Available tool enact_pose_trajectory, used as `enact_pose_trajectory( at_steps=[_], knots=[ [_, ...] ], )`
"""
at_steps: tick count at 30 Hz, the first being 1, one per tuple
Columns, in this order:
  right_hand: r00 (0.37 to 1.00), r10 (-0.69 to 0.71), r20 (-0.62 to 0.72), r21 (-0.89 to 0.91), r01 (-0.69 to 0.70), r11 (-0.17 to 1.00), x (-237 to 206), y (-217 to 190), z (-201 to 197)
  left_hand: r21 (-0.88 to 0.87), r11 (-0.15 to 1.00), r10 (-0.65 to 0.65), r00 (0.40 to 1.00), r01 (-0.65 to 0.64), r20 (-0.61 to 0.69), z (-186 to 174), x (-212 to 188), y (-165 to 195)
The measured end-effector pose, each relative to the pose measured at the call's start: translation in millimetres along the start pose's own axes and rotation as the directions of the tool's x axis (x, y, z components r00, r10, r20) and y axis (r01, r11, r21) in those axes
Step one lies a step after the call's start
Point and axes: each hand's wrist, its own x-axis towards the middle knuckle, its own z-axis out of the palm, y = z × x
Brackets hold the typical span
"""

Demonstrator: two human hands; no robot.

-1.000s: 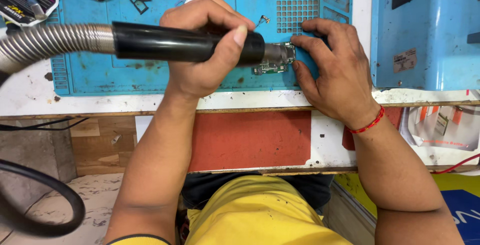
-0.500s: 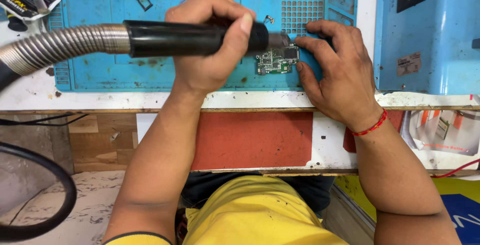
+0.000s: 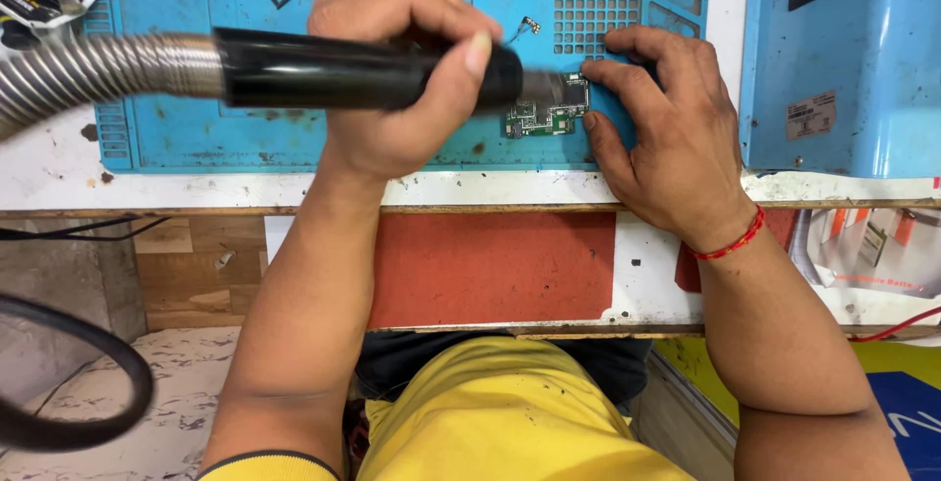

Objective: The person uses a hot air gun to apply heat to a small circuit board held in place on a blue work mat. They carefully direct the hot air stream onto specific components while stabilizing the board with their other hand.

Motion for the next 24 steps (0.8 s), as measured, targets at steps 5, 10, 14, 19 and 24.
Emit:
enact_pose_trajectory(
  at_steps=[5,10,14,19,24],
  knots=[
    [1.0,-0.009,0.003,0.009,0.009,1.0,-1.8,2.0,1.0,-0.107,0.993,-0.048,0.999,0.045,-0.024,0.4,1.6,4.5],
    [1.0,-0.013,-0.007,-0.003,0.013,1.0,-3.3,2.9,0.6,-0.076,0.996,-0.054,0.998,0.051,-0.028,4.4,0.9,6.1],
    [1.0,0.005,-0.003,0.018,-0.005,1.0,-2.9,1.6,1.6,-0.105,0.994,-0.006,0.999,0.011,0.05,4.0,0.4,4.9],
    [1.0,-0.005,-0.015,0.005,0.005,1.0,-3.5,0.8,1.2,-0.076,0.997,-0.01,0.999,0.013,0.041,1.6,1.6,2.9],
    [1.0,0.028,-0.015,0.052,-0.027,0.998,-2.1,0.1,1.1,-0.03,0.998,-0.048,0.998,0.046,-0.043,4.0,1.1,1.9]
  ],
)
